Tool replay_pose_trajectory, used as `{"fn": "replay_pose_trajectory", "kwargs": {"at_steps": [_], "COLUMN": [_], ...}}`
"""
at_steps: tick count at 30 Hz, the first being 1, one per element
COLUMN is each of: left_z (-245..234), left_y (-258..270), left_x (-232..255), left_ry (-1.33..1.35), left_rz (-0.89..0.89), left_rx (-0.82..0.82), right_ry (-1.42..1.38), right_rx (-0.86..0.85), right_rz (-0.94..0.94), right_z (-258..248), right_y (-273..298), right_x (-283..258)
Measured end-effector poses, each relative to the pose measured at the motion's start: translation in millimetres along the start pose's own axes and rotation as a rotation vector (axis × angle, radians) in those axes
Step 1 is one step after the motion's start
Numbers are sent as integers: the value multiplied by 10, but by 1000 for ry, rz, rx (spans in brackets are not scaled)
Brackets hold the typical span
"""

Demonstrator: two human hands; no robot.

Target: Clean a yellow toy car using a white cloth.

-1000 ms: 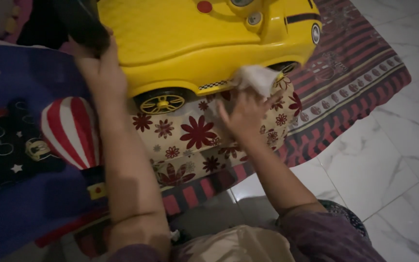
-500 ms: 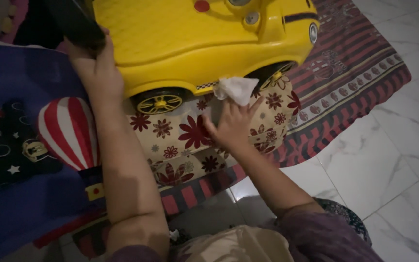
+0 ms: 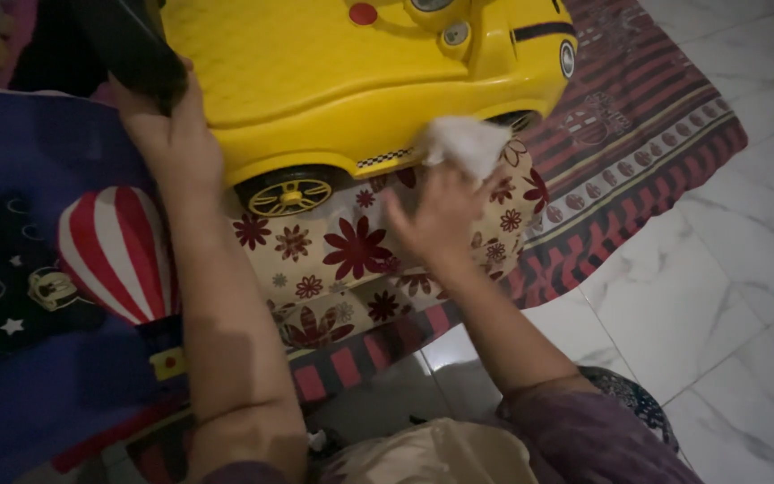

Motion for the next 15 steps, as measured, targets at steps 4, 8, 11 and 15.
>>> {"fn": "replay_pose_trajectory", "kwargs": {"at_steps": [4, 8, 11, 15], "left_z": [51, -26, -42, -12], "left_y": [-17, -49, -29, -31], "left_x": [104, -20, -54, 11], "left_ry": [19, 67, 22, 65], "left_rz": [46, -44, -19, 2], "left_rx": [-39, 3, 6, -2], "right_ry": [5, 73, -23, -66], "right_rx": [-209, -64, 1, 59], "right_rz": [-95, -177, -65, -56], "right_z": [223, 228, 104, 183], "right_y": [210, 161, 9, 103], "right_x": [-322, -207, 68, 35]}}
Point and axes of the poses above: each hand's wrist, its own y-axis away from the middle knuckle, its own z-axis out of the palm, x = y × z, the point moved 10 cm from there along -y, towards the middle knuckle, and after that the axes turned 5 degrees about y, right-handed, at the moved point
